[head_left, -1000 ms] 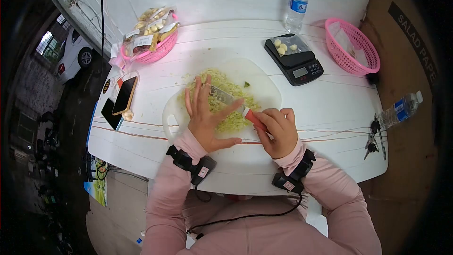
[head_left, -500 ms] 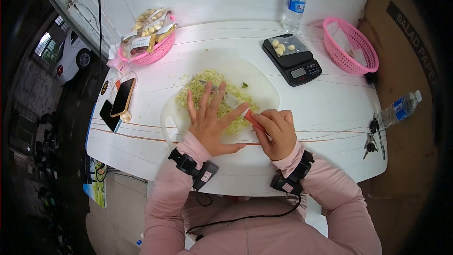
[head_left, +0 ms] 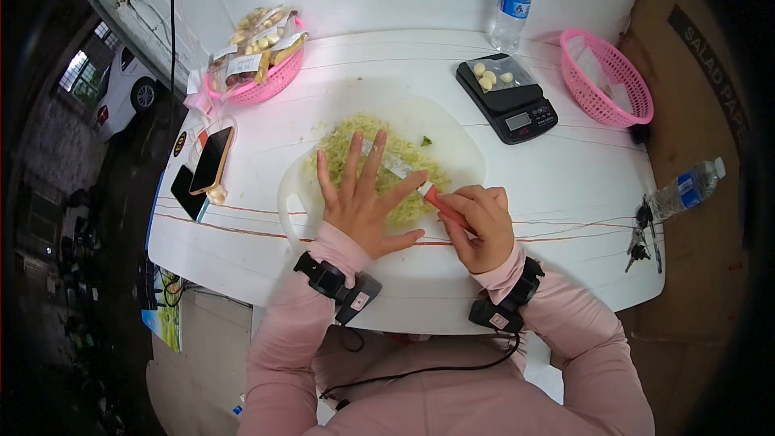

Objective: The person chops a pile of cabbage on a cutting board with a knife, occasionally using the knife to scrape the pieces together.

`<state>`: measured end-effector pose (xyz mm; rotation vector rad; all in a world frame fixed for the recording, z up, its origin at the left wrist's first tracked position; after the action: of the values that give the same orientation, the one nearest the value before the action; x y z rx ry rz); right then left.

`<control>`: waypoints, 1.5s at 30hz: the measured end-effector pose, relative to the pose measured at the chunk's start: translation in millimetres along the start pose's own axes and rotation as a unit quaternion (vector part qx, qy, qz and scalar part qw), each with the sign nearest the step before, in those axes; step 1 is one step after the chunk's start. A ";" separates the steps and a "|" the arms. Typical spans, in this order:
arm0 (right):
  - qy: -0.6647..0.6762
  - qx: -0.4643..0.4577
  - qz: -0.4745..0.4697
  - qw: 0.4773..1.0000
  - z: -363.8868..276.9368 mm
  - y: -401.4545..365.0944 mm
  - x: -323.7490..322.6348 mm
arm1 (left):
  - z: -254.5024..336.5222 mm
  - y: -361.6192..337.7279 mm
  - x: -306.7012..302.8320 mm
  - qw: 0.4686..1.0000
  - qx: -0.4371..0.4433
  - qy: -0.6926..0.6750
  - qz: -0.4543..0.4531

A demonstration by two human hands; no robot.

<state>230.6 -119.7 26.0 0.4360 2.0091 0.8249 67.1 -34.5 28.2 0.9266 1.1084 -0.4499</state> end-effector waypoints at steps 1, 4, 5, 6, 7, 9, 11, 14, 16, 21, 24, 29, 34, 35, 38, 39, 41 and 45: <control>0.000 -0.001 0.000 1.000 0.2 -0.1 0.1 | -0.3 -0.1 -0.2 1.000 -0.001 0.000 0.000; 0.006 0.013 -0.004 1.000 2.8 -1.1 1.5 | -1.8 0.1 0.7 1.000 -0.004 0.001 -0.001; 0.006 0.015 -0.001 1.000 3.5 -1.7 1.9 | -2.1 0.0 0.9 1.000 -0.004 0.005 0.006; 0.006 0.017 0.003 1.000 4.0 -2.3 2.0 | -2.3 -0.2 0.8 1.000 -0.004 0.009 0.013; 0.006 0.018 0.002 1.000 4.0 -2.3 1.6 | -2.1 -0.3 1.0 1.000 -0.004 0.009 0.012; 0.007 0.020 -0.004 1.000 3.5 -2.2 0.9 | -3.2 -0.3 0.6 0.999 -0.024 0.019 0.016; 0.007 0.018 -0.003 1.000 4.3 -2.7 1.9 | -4.6 -0.4 0.9 0.999 -0.029 0.018 0.016; 0.006 0.017 -0.004 1.000 4.2 -2.6 1.4 | -5.3 -0.3 0.9 0.999 -0.035 0.017 0.019; 0.007 0.019 -0.006 1.000 3.6 -2.2 0.9 | -6.4 -0.5 0.4 0.999 -0.037 0.017 0.020; -0.012 0.008 -0.003 1.000 2.6 -2.1 -0.6 | -14.7 0.3 -2.2 0.996 -0.083 0.014 0.009; -0.005 0.003 0.002 1.000 2.1 -1.4 -1.6 | -18.5 -0.6 -2.5 0.996 -0.085 0.001 0.015; -0.010 -0.003 0.004 1.000 1.9 -0.2 -5.0 | -21.2 -0.9 -2.3 0.995 -0.097 -0.018 0.025; -0.018 0.000 -0.004 1.000 0.8 -0.8 -7.4 | -26.2 -3.7 0.3 0.992 -0.116 -0.010 0.041; -0.018 0.003 -0.005 1.000 0.8 -0.7 -7.4 | -27.0 -3.8 -0.1 0.992 -0.122 -0.005 0.039; -0.016 0.002 -0.001 1.000 1.4 -1.1 -6.6 | -31.0 -4.9 0.4 0.990 -0.136 -0.002 0.039; -0.017 -0.002 0.004 1.000 1.6 -1.3 -6.7 | -32.7 -5.2 0.5 0.989 -0.143 -0.003 0.042; -0.016 -0.004 0.006 1.000 1.7 -1.3 -6.6 | -35.6 -5.1 -0.9 0.987 -0.155 -0.002 0.041; -0.015 -0.018 0.009 1.000 -0.8 1.2 -9.7 | -50.9 -6.9 0.1 0.979 -0.197 0.009 0.051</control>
<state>235.1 -124.8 33.0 0.4438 1.9626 0.8586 33.7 3.3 18.1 0.6347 1.1109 -0.1291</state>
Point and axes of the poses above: each hand's wrist, its own y-axis towards the middle knuckle, its own x-axis out of the palm, z = x × y, the point moved 4 cm from there along y, towards the middle knuckle, and after that the axes turned 9 degrees about -y, right-handed, at the moved point
